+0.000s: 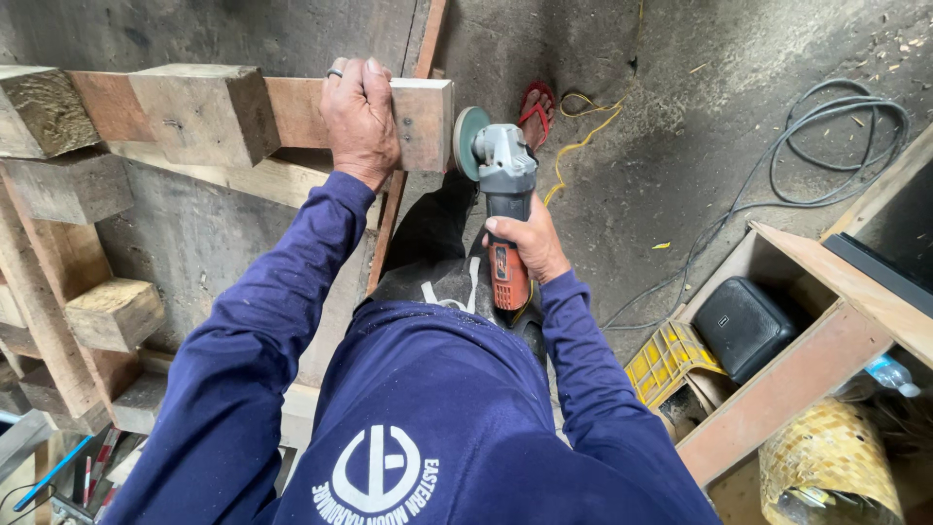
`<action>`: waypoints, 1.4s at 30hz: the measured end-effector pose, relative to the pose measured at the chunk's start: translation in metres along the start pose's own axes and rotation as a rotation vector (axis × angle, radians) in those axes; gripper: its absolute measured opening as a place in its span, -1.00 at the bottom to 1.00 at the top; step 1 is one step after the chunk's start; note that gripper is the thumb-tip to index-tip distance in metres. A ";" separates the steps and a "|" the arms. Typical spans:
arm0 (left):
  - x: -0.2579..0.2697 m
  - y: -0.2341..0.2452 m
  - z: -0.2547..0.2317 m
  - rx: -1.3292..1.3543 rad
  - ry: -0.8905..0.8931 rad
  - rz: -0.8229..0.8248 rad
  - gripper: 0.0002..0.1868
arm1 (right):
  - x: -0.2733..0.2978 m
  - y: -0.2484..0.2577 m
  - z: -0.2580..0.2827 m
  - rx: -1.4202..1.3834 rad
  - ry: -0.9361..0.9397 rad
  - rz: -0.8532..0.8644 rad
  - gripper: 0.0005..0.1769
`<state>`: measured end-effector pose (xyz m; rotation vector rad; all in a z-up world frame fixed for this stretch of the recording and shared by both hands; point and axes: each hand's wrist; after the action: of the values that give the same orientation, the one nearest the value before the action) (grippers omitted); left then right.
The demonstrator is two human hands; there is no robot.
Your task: The person uses a handheld power sander to smooth the surfaces and edges of several wooden blocks and timber pieces, holding the wood steady by hand while applying the tool.
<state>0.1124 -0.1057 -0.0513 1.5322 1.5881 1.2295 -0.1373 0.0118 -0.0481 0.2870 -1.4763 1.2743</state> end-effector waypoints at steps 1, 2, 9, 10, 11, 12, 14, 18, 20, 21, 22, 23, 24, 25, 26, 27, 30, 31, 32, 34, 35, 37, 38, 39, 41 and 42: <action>0.000 0.001 -0.001 -0.004 -0.007 -0.003 -0.63 | -0.002 -0.001 0.001 0.008 0.013 0.029 -0.38; 0.000 0.001 -0.001 -0.007 -0.015 -0.006 -0.64 | -0.005 -0.001 0.001 0.016 0.026 0.058 -0.39; -0.003 0.007 -0.008 -0.011 -0.003 -0.014 -0.67 | -0.016 -0.005 0.007 -0.059 -0.008 0.071 -0.43; -0.004 0.006 -0.009 -0.022 0.002 -0.017 -0.67 | -0.018 -0.005 0.008 -0.059 -0.028 0.072 -0.43; -0.003 0.005 -0.010 -0.031 0.006 -0.012 -0.67 | -0.017 -0.003 0.008 -0.064 -0.049 0.065 -0.44; -0.002 0.007 -0.008 -0.008 0.004 -0.008 -0.67 | -0.016 -0.002 0.007 -0.068 -0.070 0.058 -0.44; -0.001 0.007 -0.007 0.048 -0.009 -0.003 -0.67 | -0.015 -0.001 0.008 -0.081 -0.078 0.075 -0.45; 0.001 0.008 -0.006 -0.045 -0.002 0.001 -0.68 | -0.002 0.002 0.024 -0.035 -0.175 0.072 -0.39; -0.001 0.006 -0.006 -0.036 0.008 0.015 -0.68 | 0.009 0.002 0.024 -0.003 -0.193 0.079 -0.40; -0.006 0.004 -0.008 -0.028 -0.006 0.000 -0.69 | 0.004 0.001 0.029 0.018 -0.180 0.087 -0.41; -0.007 0.005 -0.009 -0.020 -0.020 -0.015 -0.69 | -0.005 0.000 0.034 0.015 -0.139 0.124 -0.41; -0.001 0.007 -0.010 -0.016 -0.013 -0.022 -0.69 | -0.011 0.000 0.036 0.017 -0.120 0.160 -0.41; -0.005 0.005 -0.007 -0.014 -0.030 -0.023 -0.70 | -0.017 0.001 0.039 0.018 -0.102 0.195 -0.42; -0.004 0.005 -0.003 -0.018 -0.029 -0.006 -0.70 | -0.017 0.002 0.039 0.011 -0.124 0.177 -0.43; 0.002 0.007 -0.002 -0.023 -0.028 0.011 -0.70 | -0.020 0.003 0.041 0.004 -0.145 0.158 -0.44; 0.001 0.007 -0.002 -0.027 -0.030 0.004 -0.71 | -0.032 0.000 0.047 -0.004 -0.122 0.154 -0.45; -0.012 0.006 -0.009 -0.035 -0.047 -0.032 -0.73 | -0.004 -0.006 0.042 0.027 -0.164 0.126 -0.44; -0.008 0.007 -0.009 -0.039 -0.034 -0.030 -0.74 | 0.003 -0.004 0.038 0.014 -0.181 0.127 -0.46; -0.003 0.007 -0.009 -0.044 -0.021 -0.027 -0.74 | 0.008 -0.002 0.032 0.001 -0.198 0.128 -0.48; -0.002 0.006 -0.008 -0.029 -0.013 -0.032 -0.74 | 0.002 0.003 0.027 -0.020 -0.193 0.161 -0.51; -0.001 0.005 -0.008 -0.022 -0.005 -0.035 -0.74 | -0.007 0.005 0.027 -0.027 -0.185 0.191 -0.51; -0.002 0.005 -0.006 -0.017 -0.011 -0.025 -0.74 | -0.014 0.008 0.027 -0.030 -0.179 0.187 -0.51; -0.001 0.006 -0.005 -0.018 -0.012 -0.018 -0.74 | -0.014 0.009 0.027 -0.026 -0.179 0.154 -0.50; -0.001 0.006 -0.005 -0.028 -0.006 -0.024 -0.73 | -0.017 0.007 0.029 -0.025 -0.168 0.123 -0.49; -0.001 0.005 -0.008 -0.045 0.006 -0.033 -0.71 | -0.003 0.005 0.027 -0.014 -0.195 0.130 -0.48; -0.003 0.004 -0.008 -0.044 0.008 -0.033 -0.70 | 0.002 0.005 0.026 -0.007 -0.208 0.131 -0.47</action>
<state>0.1072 -0.1109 -0.0450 1.4703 1.5750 1.2454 -0.1561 -0.0061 -0.0439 0.3300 -1.6989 1.3757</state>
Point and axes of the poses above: each hand's wrist, its own x-axis away from the middle knuckle, its own y-axis out of the back of the hand, z = x × y, and after that the axes turned 13 degrees about -x, right-handed
